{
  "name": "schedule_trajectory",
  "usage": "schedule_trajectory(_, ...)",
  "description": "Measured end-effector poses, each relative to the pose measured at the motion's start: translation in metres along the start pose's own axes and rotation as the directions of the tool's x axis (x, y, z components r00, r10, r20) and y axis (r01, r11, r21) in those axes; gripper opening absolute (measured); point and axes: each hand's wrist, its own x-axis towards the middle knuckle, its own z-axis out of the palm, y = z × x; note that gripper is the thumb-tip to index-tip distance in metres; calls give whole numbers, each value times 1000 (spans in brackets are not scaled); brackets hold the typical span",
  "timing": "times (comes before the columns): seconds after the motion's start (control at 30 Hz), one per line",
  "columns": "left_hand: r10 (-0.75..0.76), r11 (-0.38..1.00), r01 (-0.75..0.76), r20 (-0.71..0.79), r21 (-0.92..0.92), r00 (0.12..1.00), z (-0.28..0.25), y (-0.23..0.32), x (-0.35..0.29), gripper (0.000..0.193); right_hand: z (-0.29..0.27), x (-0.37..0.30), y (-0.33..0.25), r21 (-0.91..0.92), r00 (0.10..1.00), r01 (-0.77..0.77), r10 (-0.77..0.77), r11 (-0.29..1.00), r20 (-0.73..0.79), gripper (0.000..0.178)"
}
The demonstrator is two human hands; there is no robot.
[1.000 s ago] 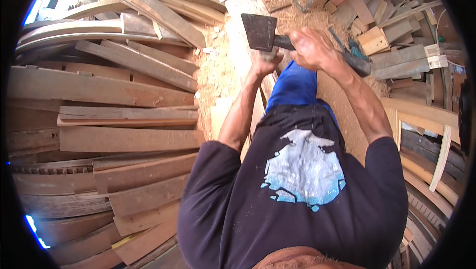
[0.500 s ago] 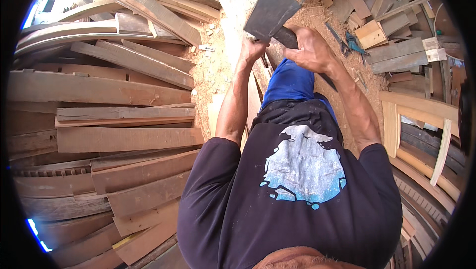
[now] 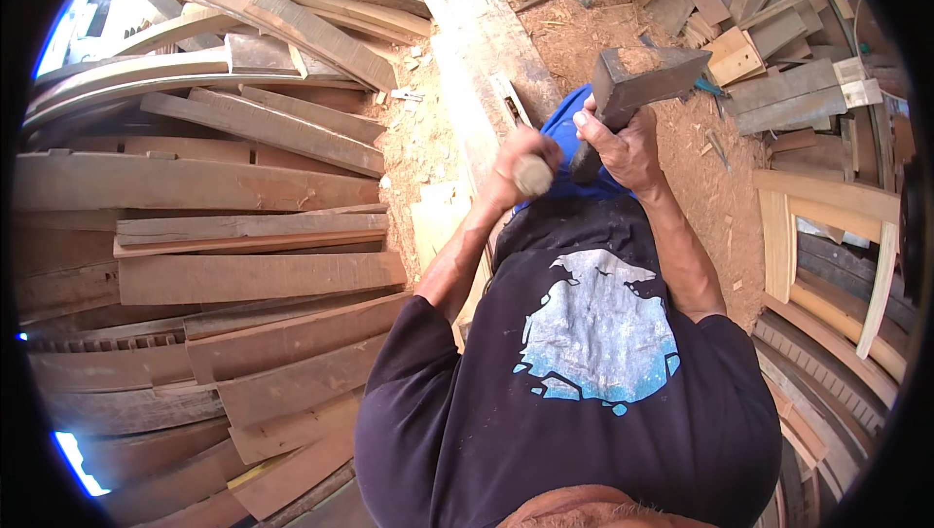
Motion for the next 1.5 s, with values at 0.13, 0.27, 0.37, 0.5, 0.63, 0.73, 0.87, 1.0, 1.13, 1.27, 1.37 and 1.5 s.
schedule_trajectory(0.13,-272,905,165,-237,-391,933,-48,29,59,26,0,-1,3,-23,998,28,-29,999,-57,12)
schedule_trajectory(0.27,32,987,5,-235,158,972,-89,37,100,37,0,0,4,-30,1000,11,-12,999,-25,16)
schedule_trajectory(0.37,-84,980,15,-346,-196,935,-84,19,111,21,5,-1,3,-25,1000,3,-3,1000,-13,18)
schedule_trajectory(0.5,-190,938,10,-488,-347,852,-73,2,117,18,7,-1,0,-22,1000,-6,6,1000,1,20)
schedule_trajectory(0.63,-133,957,-15,-484,-290,865,-69,14,120,16,5,0,0,-30,999,-25,25,999,32,21)
schedule_trajectory(0.73,-78,968,-43,-459,-247,885,-72,1,120,14,8,1,-2,-17,1000,-12,13,1000,24,21)
schedule_trajectory(0.87,-80,981,-5,-431,-193,899,-73,-4,120,14,7,2,0,-42,1000,-9,10,999,21,21)
schedule_trajectory(1.0,-77,959,-9,-290,-285,954,-75,-24,114,12,9,1,-2,-55,1000,5,-5,998,-7,22)
schedule_trajectory(1.13,-135,814,129,31,-566,990,-55,-20,105,18,6,6,-24,0,999,37,-37,999,-17,17)
schedule_trajectory(1.27,-90,992,99,106,-80,990,-36,-7,98,21,9,25,-85,-163,961,254,-268,953,-73,16)
schedule_trajectory(1.37,44,998,-43,9,-47,999,-32,-22,103,19,9,46,-78,-292,875,457,-484,840,-23,16)
schedule_trajectory(1.5,63,998,-63,-12,17,998,-38,-31,111,20,-1,70,-30,-886,938,179,197,428,285,32)
